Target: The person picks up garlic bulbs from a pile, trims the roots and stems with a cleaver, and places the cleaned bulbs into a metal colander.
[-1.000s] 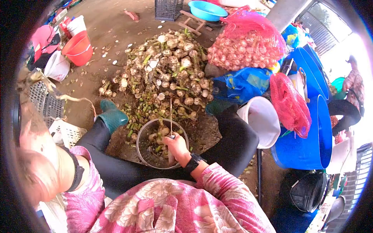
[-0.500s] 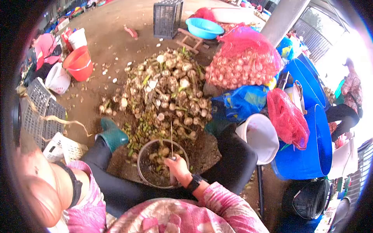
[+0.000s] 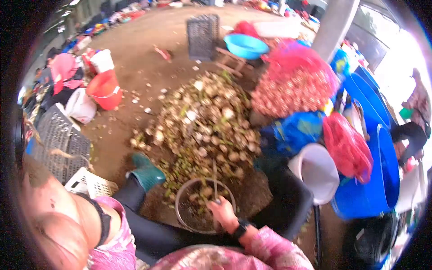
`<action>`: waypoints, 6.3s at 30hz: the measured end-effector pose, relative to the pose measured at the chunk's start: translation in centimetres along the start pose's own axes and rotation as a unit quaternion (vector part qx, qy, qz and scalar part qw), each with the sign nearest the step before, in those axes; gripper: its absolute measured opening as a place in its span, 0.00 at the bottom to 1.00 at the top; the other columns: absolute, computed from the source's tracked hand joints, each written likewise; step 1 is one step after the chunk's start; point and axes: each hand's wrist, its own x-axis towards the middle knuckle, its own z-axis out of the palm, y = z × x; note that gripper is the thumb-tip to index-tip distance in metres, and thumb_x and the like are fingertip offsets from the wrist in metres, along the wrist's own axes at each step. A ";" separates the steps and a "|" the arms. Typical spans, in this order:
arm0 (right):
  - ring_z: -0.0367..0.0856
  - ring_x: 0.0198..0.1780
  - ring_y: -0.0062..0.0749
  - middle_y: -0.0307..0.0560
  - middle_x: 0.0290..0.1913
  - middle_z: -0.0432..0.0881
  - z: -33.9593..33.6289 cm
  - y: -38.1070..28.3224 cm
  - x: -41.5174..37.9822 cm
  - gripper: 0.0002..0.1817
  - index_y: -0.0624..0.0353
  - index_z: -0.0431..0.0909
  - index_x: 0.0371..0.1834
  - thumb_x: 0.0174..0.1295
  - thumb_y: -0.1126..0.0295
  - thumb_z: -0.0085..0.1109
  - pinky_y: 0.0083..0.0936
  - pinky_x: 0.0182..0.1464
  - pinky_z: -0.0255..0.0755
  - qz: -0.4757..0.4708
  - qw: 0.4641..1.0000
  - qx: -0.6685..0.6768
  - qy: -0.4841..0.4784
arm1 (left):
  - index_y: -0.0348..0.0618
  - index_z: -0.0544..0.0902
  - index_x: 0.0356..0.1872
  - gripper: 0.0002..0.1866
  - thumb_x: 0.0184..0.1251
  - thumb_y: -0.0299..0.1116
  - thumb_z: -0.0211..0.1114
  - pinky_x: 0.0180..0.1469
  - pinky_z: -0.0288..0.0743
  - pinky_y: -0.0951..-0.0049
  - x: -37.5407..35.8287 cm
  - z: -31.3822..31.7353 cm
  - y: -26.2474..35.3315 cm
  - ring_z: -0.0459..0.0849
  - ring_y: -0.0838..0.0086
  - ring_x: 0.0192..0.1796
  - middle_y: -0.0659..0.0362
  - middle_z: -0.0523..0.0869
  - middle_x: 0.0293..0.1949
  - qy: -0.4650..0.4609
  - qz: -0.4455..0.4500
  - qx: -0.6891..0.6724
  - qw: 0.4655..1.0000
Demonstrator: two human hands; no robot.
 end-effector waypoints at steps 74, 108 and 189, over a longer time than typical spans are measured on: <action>0.69 0.26 0.19 0.35 0.26 0.73 0.1 0.3 0.5 0.11 0.64 0.72 0.37 0.53 0.71 0.56 0.18 0.28 0.64 0.015 0.992 0.129 -0.001 | 0.39 0.66 0.48 0.22 0.52 0.33 0.61 0.54 0.65 0.64 0.2 -1.3 2.9 0.73 0.68 0.49 0.53 0.73 0.47 -0.008 0.029 0.085 0.996; 0.77 0.24 0.26 0.46 0.27 0.80 -0.6 -3.1 -1.8 0.13 0.64 0.76 0.35 0.56 0.64 0.55 0.23 0.25 0.68 -0.043 0.997 0.053 -0.030 | 0.41 0.68 0.44 0.18 0.51 0.31 0.61 0.53 0.66 0.66 5.3 -3.8 1.0 0.73 0.68 0.49 0.54 0.72 0.46 0.004 0.081 0.094 0.992; 0.74 0.30 0.23 0.40 0.32 0.78 -0.1 0.3 0.2 0.11 0.66 0.73 0.39 0.51 0.76 0.54 0.21 0.34 0.69 -0.018 0.986 0.160 -0.034 | 0.44 0.77 0.37 0.09 0.54 0.27 0.56 0.22 0.66 0.78 -28.0 -2.6 -2.3 0.71 0.83 0.17 0.64 0.75 0.16 -0.040 -0.670 0.190 0.716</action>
